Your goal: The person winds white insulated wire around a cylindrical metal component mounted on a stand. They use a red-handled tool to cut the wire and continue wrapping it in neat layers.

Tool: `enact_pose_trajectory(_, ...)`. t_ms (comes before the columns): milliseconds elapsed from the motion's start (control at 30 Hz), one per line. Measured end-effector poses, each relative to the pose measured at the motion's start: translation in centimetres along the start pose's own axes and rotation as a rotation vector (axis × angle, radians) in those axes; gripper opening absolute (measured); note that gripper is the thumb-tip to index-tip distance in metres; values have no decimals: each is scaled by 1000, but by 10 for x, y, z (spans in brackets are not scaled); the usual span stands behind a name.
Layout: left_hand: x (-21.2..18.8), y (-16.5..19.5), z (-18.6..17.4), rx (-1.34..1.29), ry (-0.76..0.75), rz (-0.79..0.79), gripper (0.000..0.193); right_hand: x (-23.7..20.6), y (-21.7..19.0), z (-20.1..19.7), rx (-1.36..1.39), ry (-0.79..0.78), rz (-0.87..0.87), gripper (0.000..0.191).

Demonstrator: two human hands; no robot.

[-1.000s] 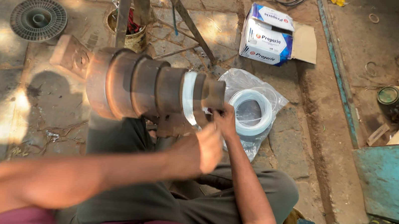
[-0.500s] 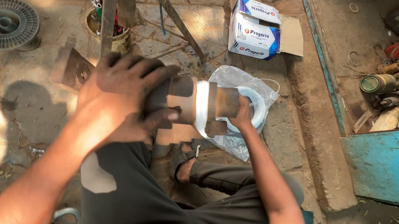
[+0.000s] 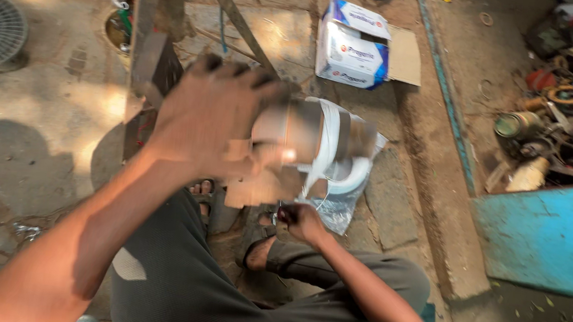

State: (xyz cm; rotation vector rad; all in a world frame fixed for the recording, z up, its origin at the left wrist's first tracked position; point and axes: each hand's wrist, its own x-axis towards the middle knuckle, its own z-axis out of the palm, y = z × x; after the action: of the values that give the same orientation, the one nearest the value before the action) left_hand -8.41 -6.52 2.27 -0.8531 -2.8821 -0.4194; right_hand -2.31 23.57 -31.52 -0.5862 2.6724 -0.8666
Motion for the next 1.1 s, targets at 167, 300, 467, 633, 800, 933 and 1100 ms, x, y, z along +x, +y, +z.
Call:
enact_pose_trajectory(167, 17, 4, 1, -25, 107, -60, 81, -60, -61, -76, -42, -4, -115, 9)
enact_pose_trajectory(300, 25, 13, 1, -48, 127, -22, 78, -68, -101, -117, -101, 0, -288, 18)
enact_pose_trajectory(467, 30, 24, 3, 14, 60, -82, 78, -89, -141, -142, -103, -39, -401, 24)
enact_pose_trajectory(633, 35, 27, 2, -3, 11, -104, 80, -96, -176, -219, -391, -140, -502, 43)
enact_pose_trajectory(800, 43, 32, -2, 11, 20, -65, 77, -56, -218, -293, -904, 197, -856, 67)
enact_pose_trajectory(933, 45, 31, -2, -21, 17, -12, 83, 54, -200, -340, -1108, 166, -349, 24)
enact_pose_trajectory(1100, 36, 20, 4, -67, 41, 90, 99, 192, -55, -302, -246, 198, -514, 39)
